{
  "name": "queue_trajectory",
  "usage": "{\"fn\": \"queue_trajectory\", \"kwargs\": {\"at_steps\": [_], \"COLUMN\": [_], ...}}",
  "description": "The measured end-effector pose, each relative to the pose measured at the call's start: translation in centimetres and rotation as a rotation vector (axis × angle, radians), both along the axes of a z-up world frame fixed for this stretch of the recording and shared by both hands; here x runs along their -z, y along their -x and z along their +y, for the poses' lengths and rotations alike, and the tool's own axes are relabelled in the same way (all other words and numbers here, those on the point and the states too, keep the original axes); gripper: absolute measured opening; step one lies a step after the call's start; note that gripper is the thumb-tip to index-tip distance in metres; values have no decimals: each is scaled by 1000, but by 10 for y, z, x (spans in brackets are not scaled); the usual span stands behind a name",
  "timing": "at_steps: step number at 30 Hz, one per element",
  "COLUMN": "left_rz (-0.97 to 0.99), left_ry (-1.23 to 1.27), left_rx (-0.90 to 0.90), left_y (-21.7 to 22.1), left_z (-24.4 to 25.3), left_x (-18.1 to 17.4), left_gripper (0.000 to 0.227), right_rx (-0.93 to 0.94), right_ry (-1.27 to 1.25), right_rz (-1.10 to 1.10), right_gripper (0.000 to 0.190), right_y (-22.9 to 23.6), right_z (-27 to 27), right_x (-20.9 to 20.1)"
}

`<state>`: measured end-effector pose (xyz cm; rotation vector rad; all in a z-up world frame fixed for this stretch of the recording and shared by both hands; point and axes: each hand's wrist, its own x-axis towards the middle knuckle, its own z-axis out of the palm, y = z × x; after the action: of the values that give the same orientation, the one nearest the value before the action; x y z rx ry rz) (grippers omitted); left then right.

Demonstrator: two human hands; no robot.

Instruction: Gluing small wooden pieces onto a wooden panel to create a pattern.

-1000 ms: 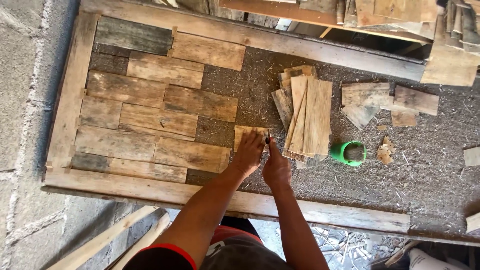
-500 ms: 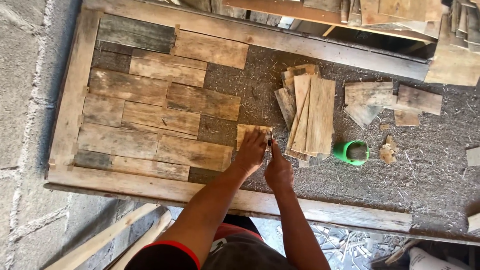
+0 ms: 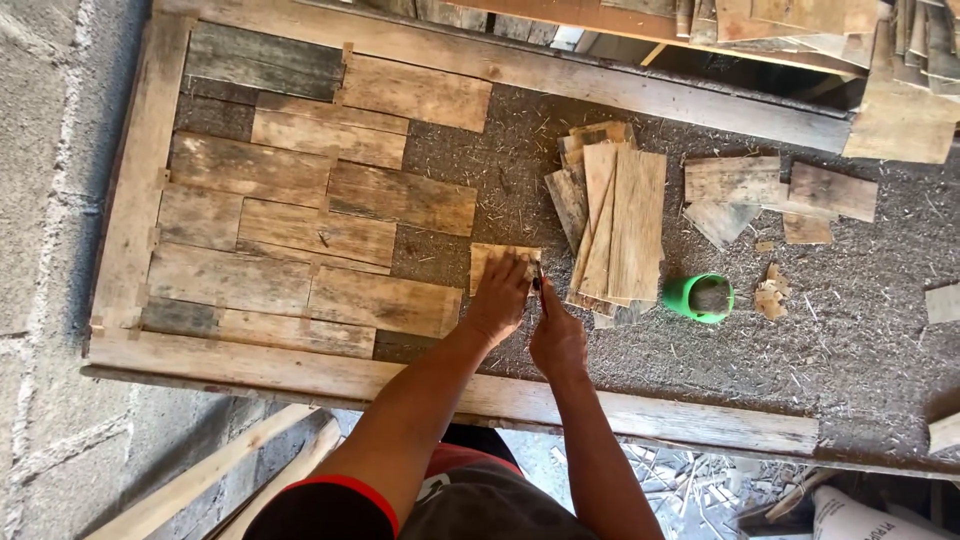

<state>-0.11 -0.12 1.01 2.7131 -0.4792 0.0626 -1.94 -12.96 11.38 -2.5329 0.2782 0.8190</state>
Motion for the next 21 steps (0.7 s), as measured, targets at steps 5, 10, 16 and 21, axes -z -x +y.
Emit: {"fn": "queue_trajectory", "kwargs": {"at_steps": [5, 10, 16, 21], "left_rz": [-18, -32, 92, -30], "left_ry": [-37, -28, 45, 29], "left_rx": [5, -10, 56, 13], "left_y": [2, 1, 2, 5], "left_z": [-1, 0, 1, 0], "left_x": [20, 10, 10, 12], "left_gripper": [38, 33, 45, 42], "right_rx": [-22, -63, -108, -37], "right_ry": [9, 41, 1, -35], "right_rz": [-49, -70, -161, -104], "right_gripper": [56, 59, 59, 57], "right_y": [5, 10, 21, 16], "right_z": [-5, -8, -14, -7], "right_x": [13, 15, 18, 0]}}
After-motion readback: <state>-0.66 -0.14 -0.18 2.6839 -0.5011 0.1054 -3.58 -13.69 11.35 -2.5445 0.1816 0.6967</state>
